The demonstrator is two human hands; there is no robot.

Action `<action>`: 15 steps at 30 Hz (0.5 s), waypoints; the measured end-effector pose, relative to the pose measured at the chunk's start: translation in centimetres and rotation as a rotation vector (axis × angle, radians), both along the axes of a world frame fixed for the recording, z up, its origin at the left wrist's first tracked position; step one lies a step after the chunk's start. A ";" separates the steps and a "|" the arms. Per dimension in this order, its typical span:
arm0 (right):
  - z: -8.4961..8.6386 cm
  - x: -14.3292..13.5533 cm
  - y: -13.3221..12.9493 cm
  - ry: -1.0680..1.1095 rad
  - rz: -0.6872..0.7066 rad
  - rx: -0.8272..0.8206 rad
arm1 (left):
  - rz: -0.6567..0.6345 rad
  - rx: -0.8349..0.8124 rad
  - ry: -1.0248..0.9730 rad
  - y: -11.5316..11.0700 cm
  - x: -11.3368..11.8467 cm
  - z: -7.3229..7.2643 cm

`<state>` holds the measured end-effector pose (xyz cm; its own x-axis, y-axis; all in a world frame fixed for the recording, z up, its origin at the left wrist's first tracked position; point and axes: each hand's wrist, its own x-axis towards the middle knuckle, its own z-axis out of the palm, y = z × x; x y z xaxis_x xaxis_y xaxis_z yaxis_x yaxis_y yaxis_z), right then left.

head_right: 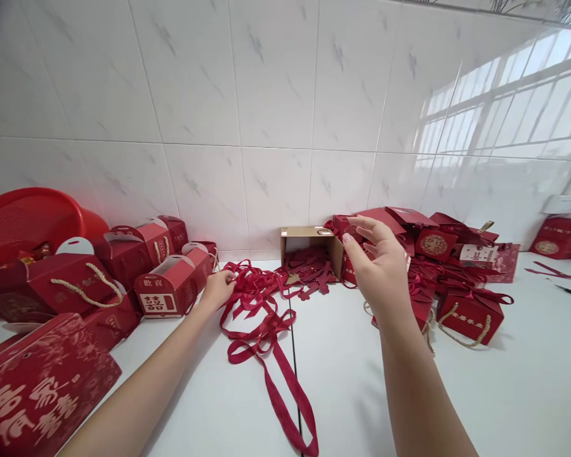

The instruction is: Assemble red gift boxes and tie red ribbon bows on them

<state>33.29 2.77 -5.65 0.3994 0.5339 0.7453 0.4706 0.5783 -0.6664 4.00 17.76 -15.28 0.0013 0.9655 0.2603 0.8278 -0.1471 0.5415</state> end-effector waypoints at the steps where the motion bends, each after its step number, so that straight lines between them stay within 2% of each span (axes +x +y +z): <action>1: -0.1 -0.2 0.2 -0.009 0.017 -0.003 | -0.004 0.040 -0.019 -0.2 0.0 1.2; 4: -0.5 -1.6 0.7 -0.066 0.109 -0.027 | -0.069 0.160 -0.078 -2.5 0.6 5.3; 6: -1.0 -3.1 0.9 -0.118 0.214 -0.067 | -0.184 0.194 -0.100 -5.4 1.3 8.0; 8: -1.5 -4.6 0.9 -0.157 0.379 -0.126 | -0.324 0.206 -0.114 -9.1 2.0 10.2; 10: -1.9 -5.9 0.5 -0.179 0.599 -0.203 | -0.572 0.199 -0.160 -12.6 2.6 11.6; 11: -2.0 -6.4 0.2 -0.183 0.706 -0.247 | -0.631 0.215 -0.172 -14.0 2.7 12.1; 13: -2.0 -6.9 -0.3 -0.186 0.863 -0.339 | -0.674 0.266 -0.191 -15.9 2.7 12.7; 15: -1.6 -6.8 -0.8 -0.186 0.914 -0.396 | -0.649 0.283 -0.192 -16.4 2.3 13.0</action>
